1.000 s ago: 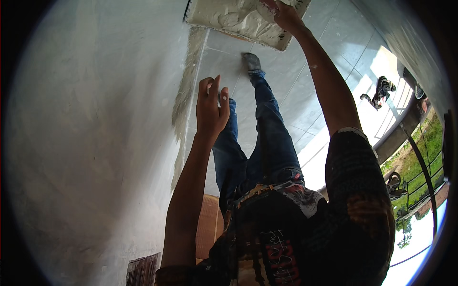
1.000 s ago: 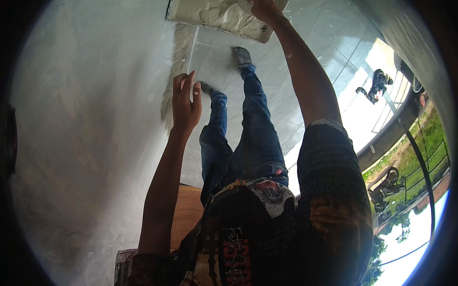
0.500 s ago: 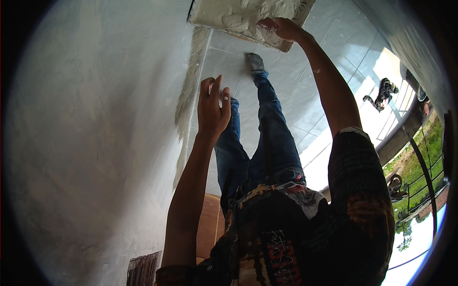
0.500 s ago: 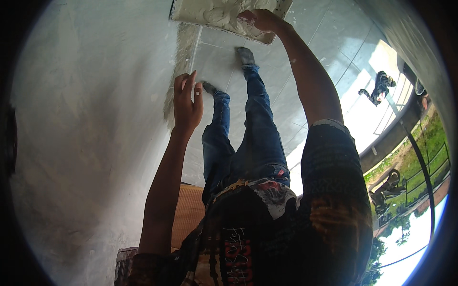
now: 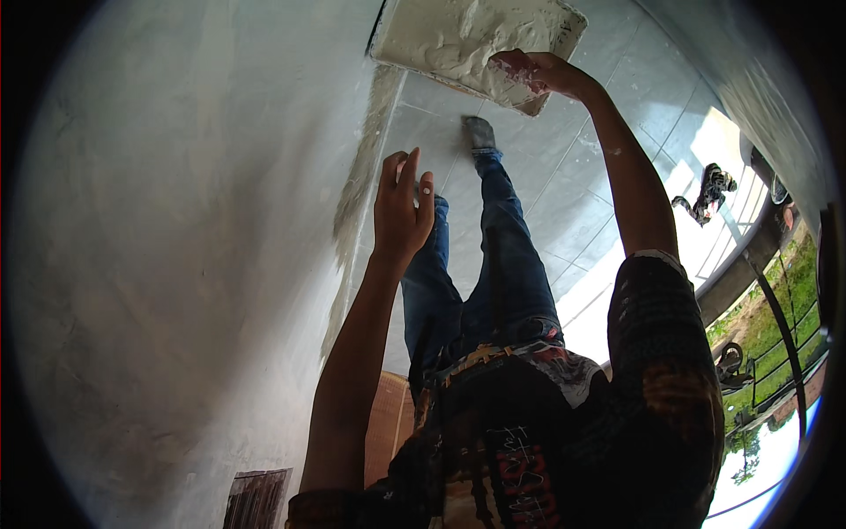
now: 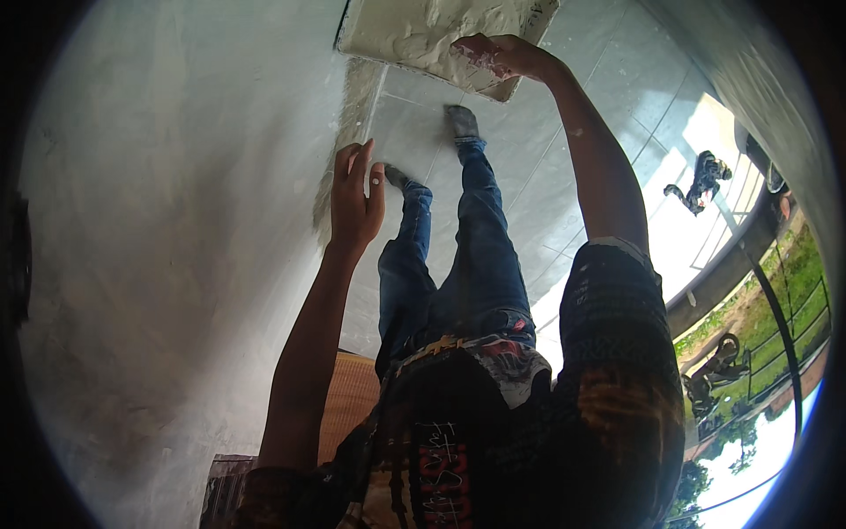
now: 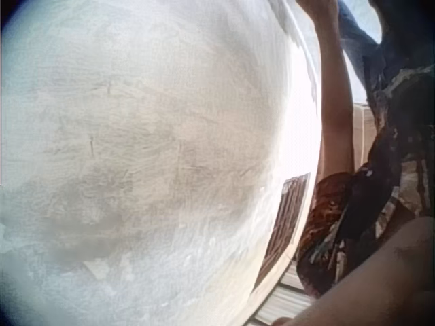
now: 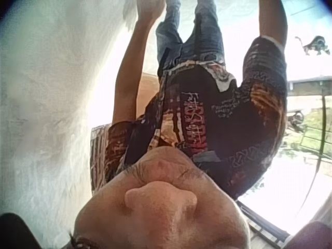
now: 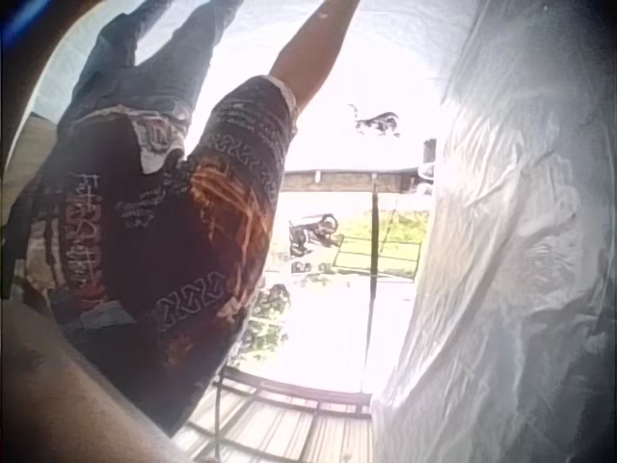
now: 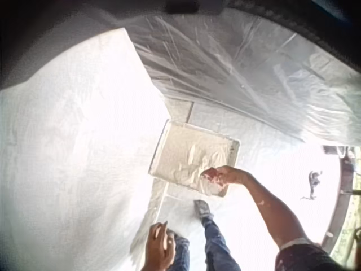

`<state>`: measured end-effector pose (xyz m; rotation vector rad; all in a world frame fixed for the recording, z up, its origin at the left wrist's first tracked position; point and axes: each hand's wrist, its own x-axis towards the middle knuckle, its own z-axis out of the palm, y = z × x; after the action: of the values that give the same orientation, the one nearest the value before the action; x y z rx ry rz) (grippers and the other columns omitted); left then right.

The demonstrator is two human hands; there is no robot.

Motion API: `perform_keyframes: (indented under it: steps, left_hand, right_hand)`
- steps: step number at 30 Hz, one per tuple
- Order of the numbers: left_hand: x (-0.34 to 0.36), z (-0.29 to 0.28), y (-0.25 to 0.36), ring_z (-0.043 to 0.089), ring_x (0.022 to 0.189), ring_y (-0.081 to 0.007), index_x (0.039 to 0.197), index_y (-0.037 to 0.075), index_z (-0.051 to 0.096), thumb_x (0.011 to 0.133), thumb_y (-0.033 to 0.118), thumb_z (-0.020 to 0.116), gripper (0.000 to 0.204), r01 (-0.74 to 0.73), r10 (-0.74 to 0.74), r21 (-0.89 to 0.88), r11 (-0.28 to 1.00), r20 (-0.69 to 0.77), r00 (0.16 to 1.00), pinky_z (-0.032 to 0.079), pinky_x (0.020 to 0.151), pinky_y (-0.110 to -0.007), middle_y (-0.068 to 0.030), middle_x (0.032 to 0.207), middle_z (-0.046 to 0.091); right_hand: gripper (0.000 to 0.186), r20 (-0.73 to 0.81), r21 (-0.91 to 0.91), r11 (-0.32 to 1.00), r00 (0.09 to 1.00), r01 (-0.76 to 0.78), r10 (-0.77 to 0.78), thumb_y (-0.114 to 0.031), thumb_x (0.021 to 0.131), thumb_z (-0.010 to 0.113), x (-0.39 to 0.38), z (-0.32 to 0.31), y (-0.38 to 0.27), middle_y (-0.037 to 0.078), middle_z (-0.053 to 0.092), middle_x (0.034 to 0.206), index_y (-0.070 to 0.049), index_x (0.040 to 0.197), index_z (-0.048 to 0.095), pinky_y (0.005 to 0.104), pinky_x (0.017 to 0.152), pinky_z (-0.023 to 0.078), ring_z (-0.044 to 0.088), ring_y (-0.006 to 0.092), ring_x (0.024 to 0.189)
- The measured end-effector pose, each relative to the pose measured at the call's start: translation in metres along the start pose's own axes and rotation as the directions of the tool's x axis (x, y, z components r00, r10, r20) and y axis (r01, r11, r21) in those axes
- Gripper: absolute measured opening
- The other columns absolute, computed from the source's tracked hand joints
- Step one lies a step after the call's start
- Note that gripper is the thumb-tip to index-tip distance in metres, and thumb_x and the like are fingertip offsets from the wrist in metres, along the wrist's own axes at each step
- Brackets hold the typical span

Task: The person applies plaster putty to a wall surface near a window frame using a putty knife.

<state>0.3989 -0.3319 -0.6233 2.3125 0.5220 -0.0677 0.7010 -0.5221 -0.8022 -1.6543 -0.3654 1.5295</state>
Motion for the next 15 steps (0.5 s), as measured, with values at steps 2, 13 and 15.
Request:
perform_keyframes:
  steps: [2,13,15]
  left_hand:
    - [0.000,-0.011,0.003,0.055,0.116,-0.0410,0.132,-0.004,0.051,0.097,0.015,0.054,0.040,0.002,-0.001,0.023,1.000,-0.005,1.000,0.047,0.097,-0.046,-0.0253,0.127,0.052]
    - [0.016,-0.087,0.059,0.054,0.117,-0.0420,0.134,-0.007,0.049,0.097,0.016,0.054,0.044,-0.154,0.175,0.115,0.981,-0.196,0.965,0.046,0.099,-0.047,-0.0282,0.126,0.054]
    - [0.014,-0.107,0.074,0.055,0.117,-0.0413,0.134,-0.007,0.049,0.096,0.015,0.054,0.044,-0.207,0.241,0.161,0.965,-0.234,0.942,0.046,0.099,-0.046,-0.0279,0.126,0.054]
  right_hand:
    - [0.042,0.004,0.181,0.983,0.999,0.039,-0.040,0.000,0.090,0.048,-0.012,0.008,-0.008,0.004,0.059,0.089,0.000,0.132,0.052,0.0290,0.077,0.050,0.057,0.0119,0.079]
    - [0.025,-0.309,0.623,0.634,0.889,0.457,-0.338,-0.015,0.099,0.057,-0.110,0.047,-0.119,0.001,0.066,0.100,-0.006,0.122,0.058,0.0319,0.077,0.055,0.064,0.0110,0.084]
    - [0.033,-0.317,0.621,0.609,0.869,0.493,-0.380,0.000,0.098,0.047,-0.112,0.048,-0.123,0.008,0.063,0.115,-0.004,0.130,0.053,0.0347,0.080,0.058,0.066,0.0160,0.094]
